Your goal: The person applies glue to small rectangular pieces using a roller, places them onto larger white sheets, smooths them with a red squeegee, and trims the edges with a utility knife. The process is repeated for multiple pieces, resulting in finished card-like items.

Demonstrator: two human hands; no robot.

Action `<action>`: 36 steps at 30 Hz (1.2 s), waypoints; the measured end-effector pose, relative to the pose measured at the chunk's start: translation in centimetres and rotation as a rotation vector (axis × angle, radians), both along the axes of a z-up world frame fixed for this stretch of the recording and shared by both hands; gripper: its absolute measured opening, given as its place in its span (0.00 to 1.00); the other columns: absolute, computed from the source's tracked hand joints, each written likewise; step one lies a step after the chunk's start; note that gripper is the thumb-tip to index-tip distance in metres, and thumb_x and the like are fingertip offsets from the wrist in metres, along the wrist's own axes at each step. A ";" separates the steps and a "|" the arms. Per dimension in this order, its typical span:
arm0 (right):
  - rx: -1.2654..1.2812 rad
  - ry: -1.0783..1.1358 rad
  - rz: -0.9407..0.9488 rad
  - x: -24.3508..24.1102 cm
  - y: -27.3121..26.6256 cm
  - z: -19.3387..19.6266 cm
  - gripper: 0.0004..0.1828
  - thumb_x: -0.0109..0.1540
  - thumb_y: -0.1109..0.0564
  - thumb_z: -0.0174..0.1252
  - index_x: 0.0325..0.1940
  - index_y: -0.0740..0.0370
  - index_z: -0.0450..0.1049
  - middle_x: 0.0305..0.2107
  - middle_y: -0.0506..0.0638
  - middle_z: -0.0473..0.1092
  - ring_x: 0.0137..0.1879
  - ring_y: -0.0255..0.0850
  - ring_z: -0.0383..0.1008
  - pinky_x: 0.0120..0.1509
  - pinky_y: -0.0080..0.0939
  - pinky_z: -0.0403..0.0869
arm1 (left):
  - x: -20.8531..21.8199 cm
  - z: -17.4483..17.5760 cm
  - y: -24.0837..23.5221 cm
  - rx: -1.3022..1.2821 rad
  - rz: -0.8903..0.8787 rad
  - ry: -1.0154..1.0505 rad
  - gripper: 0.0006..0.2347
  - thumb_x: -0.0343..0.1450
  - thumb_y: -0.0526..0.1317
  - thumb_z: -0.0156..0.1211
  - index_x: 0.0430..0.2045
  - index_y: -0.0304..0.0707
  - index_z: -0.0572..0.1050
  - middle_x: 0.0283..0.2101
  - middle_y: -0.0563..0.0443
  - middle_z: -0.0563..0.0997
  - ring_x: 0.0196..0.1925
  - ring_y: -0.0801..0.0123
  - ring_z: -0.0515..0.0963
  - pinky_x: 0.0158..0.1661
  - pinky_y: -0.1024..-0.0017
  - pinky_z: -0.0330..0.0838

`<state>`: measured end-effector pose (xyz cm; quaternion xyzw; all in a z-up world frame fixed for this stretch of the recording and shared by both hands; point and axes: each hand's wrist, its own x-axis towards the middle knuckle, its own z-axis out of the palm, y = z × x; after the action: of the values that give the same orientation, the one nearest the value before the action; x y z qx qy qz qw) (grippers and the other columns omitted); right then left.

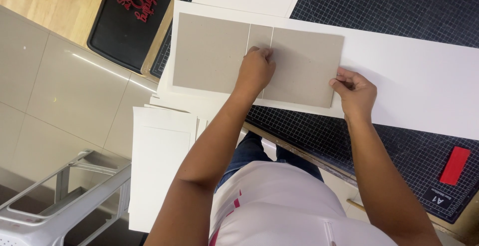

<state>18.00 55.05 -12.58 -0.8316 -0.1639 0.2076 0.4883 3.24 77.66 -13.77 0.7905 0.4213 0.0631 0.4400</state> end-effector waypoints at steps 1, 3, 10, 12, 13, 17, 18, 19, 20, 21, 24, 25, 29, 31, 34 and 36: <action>0.001 -0.001 0.000 0.0 0.0 -0.1 0.20 0.60 0.67 0.70 0.56 0.59 0.80 0.37 0.50 0.76 0.44 0.30 0.73 0.50 0.31 0.77 | 0.0 0.0 0.0 0.001 0.000 -0.001 0.15 0.66 0.32 0.60 0.47 0.29 0.81 0.43 0.33 0.82 0.47 0.43 0.85 0.47 0.57 0.82; -0.009 -0.003 -0.005 0.1 -0.1 -0.3 0.20 0.60 0.67 0.70 0.55 0.58 0.80 0.37 0.50 0.76 0.44 0.30 0.72 0.49 0.31 0.77 | 0.0 0.0 0.1 0.015 -0.008 0.006 0.15 0.66 0.32 0.60 0.47 0.28 0.81 0.43 0.32 0.82 0.47 0.43 0.85 0.47 0.57 0.82; -0.023 -0.005 -0.017 0.0 0.0 0.0 0.20 0.59 0.67 0.70 0.55 0.58 0.80 0.37 0.50 0.76 0.43 0.30 0.73 0.49 0.31 0.77 | 0.0 0.2 0.0 -0.002 0.007 -0.006 0.15 0.66 0.31 0.61 0.48 0.28 0.81 0.43 0.32 0.82 0.46 0.45 0.85 0.47 0.59 0.82; -0.026 -0.007 -0.003 0.0 0.1 0.1 0.20 0.60 0.67 0.70 0.56 0.60 0.80 0.38 0.51 0.76 0.44 0.31 0.72 0.49 0.32 0.76 | 0.0 0.1 0.1 -0.011 -0.004 -0.009 0.16 0.67 0.31 0.60 0.48 0.27 0.80 0.44 0.32 0.81 0.46 0.46 0.86 0.47 0.61 0.82; -0.025 -0.007 -0.004 -0.1 0.1 0.2 0.20 0.60 0.67 0.70 0.56 0.60 0.80 0.38 0.51 0.76 0.44 0.31 0.72 0.49 0.32 0.76 | -0.1 0.3 0.1 -0.010 -0.005 -0.009 0.16 0.67 0.31 0.60 0.48 0.27 0.80 0.44 0.32 0.81 0.46 0.46 0.86 0.47 0.61 0.82; -0.041 -0.011 -0.006 -0.4 0.3 0.8 0.19 0.60 0.66 0.70 0.56 0.60 0.80 0.38 0.51 0.76 0.45 0.32 0.72 0.49 0.33 0.76 | -0.3 1.1 0.0 -0.009 -0.014 -0.007 0.15 0.67 0.31 0.60 0.48 0.27 0.80 0.44 0.32 0.81 0.46 0.46 0.85 0.47 0.60 0.82; -0.043 -0.005 -0.009 -0.5 0.4 1.1 0.20 0.60 0.66 0.70 0.56 0.61 0.79 0.38 0.52 0.76 0.45 0.33 0.72 0.49 0.34 0.76 | -0.4 1.2 0.0 -0.015 -0.024 -0.001 0.15 0.67 0.31 0.59 0.49 0.27 0.80 0.44 0.32 0.81 0.47 0.46 0.85 0.47 0.60 0.82; -0.040 -0.006 -0.013 -0.5 0.3 1.0 0.20 0.60 0.66 0.70 0.56 0.61 0.79 0.38 0.52 0.76 0.45 0.33 0.72 0.49 0.34 0.76 | -0.4 1.2 0.0 -0.011 -0.028 -0.002 0.15 0.67 0.31 0.59 0.49 0.27 0.80 0.44 0.32 0.81 0.47 0.46 0.85 0.47 0.60 0.82; -0.045 -0.007 -0.014 -0.5 0.2 0.8 0.19 0.60 0.65 0.70 0.56 0.62 0.79 0.39 0.53 0.76 0.46 0.34 0.73 0.49 0.35 0.76 | -0.5 1.1 0.0 -0.015 -0.032 -0.002 0.15 0.67 0.31 0.60 0.49 0.27 0.80 0.44 0.31 0.81 0.47 0.45 0.85 0.47 0.59 0.82; -0.046 -0.010 -0.018 -0.4 0.3 0.7 0.19 0.60 0.65 0.70 0.56 0.62 0.79 0.39 0.54 0.76 0.46 0.35 0.73 0.49 0.37 0.76 | -0.4 1.1 0.2 -0.015 -0.039 -0.004 0.15 0.67 0.30 0.60 0.49 0.26 0.80 0.44 0.31 0.81 0.47 0.44 0.85 0.47 0.58 0.82; -0.050 -0.008 -0.020 -0.6 0.4 1.2 0.19 0.60 0.66 0.70 0.56 0.63 0.79 0.39 0.55 0.75 0.46 0.36 0.73 0.49 0.38 0.76 | -0.3 0.7 0.5 -0.037 -0.041 0.006 0.16 0.68 0.31 0.60 0.50 0.27 0.79 0.45 0.32 0.81 0.48 0.47 0.85 0.48 0.61 0.82; -0.047 -0.007 -0.023 -0.7 0.3 1.3 0.19 0.60 0.66 0.70 0.56 0.63 0.79 0.39 0.55 0.75 0.46 0.36 0.73 0.49 0.38 0.76 | -0.4 1.0 0.4 -0.034 -0.045 0.007 0.16 0.68 0.31 0.60 0.50 0.27 0.79 0.45 0.32 0.81 0.48 0.47 0.85 0.48 0.61 0.82; -0.044 0.000 -0.034 -0.9 0.4 1.5 0.20 0.60 0.66 0.70 0.57 0.64 0.78 0.39 0.54 0.74 0.45 0.36 0.72 0.49 0.37 0.76 | -0.4 0.9 0.4 -0.050 -0.053 0.002 0.16 0.68 0.31 0.60 0.51 0.27 0.79 0.46 0.32 0.80 0.49 0.45 0.84 0.49 0.59 0.81; -0.044 0.008 -0.040 -0.9 0.4 1.6 0.20 0.60 0.66 0.69 0.57 0.65 0.78 0.39 0.54 0.74 0.45 0.36 0.72 0.50 0.36 0.76 | -0.4 0.7 0.5 -0.054 -0.056 0.002 0.16 0.68 0.31 0.59 0.51 0.28 0.79 0.47 0.32 0.80 0.50 0.45 0.84 0.50 0.59 0.81; -0.067 -0.019 -0.036 -0.9 0.5 1.7 0.20 0.60 0.66 0.70 0.56 0.64 0.79 0.39 0.55 0.74 0.46 0.38 0.74 0.49 0.38 0.76 | -0.4 0.6 0.5 -0.045 -0.068 -0.001 0.16 0.68 0.31 0.59 0.50 0.27 0.79 0.47 0.32 0.80 0.50 0.44 0.84 0.50 0.58 0.81; -0.073 -0.017 -0.032 -1.0 0.5 1.8 0.20 0.60 0.66 0.69 0.56 0.65 0.79 0.39 0.55 0.73 0.46 0.38 0.74 0.49 0.38 0.76 | -0.3 0.0 0.6 -0.044 -0.065 0.009 0.16 0.68 0.32 0.59 0.51 0.29 0.80 0.47 0.34 0.80 0.50 0.45 0.84 0.51 0.59 0.80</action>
<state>17.04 55.54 -10.74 -0.8531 -0.1472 0.1983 0.4596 2.91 78.29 -13.81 0.7942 0.3989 0.0360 0.4570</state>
